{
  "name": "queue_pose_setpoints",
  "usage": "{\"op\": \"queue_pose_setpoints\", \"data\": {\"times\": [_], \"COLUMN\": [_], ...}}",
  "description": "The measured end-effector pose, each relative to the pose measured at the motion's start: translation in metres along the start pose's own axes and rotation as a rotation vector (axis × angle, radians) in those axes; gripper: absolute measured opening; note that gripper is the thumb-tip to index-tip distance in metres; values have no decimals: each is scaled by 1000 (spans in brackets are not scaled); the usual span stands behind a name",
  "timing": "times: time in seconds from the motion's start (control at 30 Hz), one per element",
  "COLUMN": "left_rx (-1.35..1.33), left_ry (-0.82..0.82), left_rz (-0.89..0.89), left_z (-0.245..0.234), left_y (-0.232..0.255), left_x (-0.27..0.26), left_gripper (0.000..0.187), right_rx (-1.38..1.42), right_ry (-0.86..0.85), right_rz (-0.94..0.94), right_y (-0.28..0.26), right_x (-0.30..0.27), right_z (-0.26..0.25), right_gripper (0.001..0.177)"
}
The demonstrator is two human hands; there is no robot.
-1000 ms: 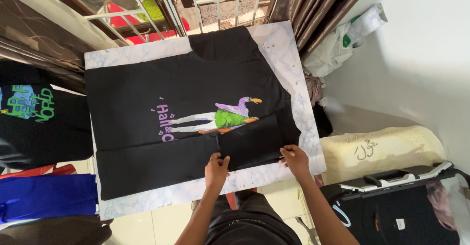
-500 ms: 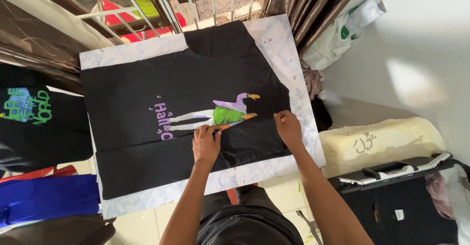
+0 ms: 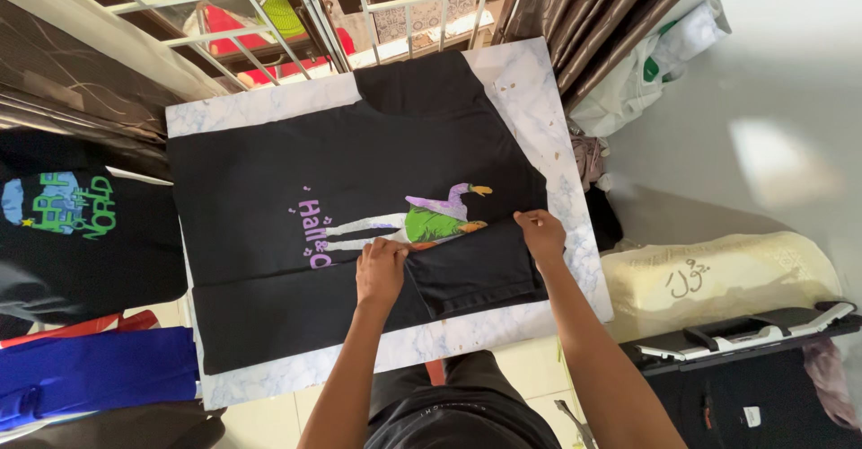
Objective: The person picks up a black t-shirt from a stack, spreads it flat on a marble-topped table, and folds the sleeves and sides inward one at a time before folding the length to create a small rectangle.
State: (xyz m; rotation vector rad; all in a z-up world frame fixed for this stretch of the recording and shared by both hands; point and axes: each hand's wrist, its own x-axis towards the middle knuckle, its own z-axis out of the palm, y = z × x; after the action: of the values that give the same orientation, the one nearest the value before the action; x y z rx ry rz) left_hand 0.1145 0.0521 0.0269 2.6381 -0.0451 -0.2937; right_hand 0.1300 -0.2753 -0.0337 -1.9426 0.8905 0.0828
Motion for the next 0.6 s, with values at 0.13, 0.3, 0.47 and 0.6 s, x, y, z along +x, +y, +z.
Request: {"op": "queue_pose_setpoints", "data": {"times": [0.13, 0.3, 0.47, 0.6], "left_rx": [8, 81, 53, 182], "left_ry": [34, 135, 74, -24], "left_rz": [-37, 31, 300, 349], "left_z": [2, 0, 5, 13], "left_y": [-3, 14, 36, 36], "left_x": [-3, -12, -42, -59], "left_gripper": [22, 24, 40, 71], "right_rx": [40, -64, -200, -311], "right_ry": [29, 86, 245, 21], "right_rz": [29, -57, -528, -1016], "right_y": [0, -4, -38, -57], "right_x": [-6, -11, -64, -115], "right_z": [-4, -3, -11, 6], "right_gripper": [27, 28, 13, 17]}}
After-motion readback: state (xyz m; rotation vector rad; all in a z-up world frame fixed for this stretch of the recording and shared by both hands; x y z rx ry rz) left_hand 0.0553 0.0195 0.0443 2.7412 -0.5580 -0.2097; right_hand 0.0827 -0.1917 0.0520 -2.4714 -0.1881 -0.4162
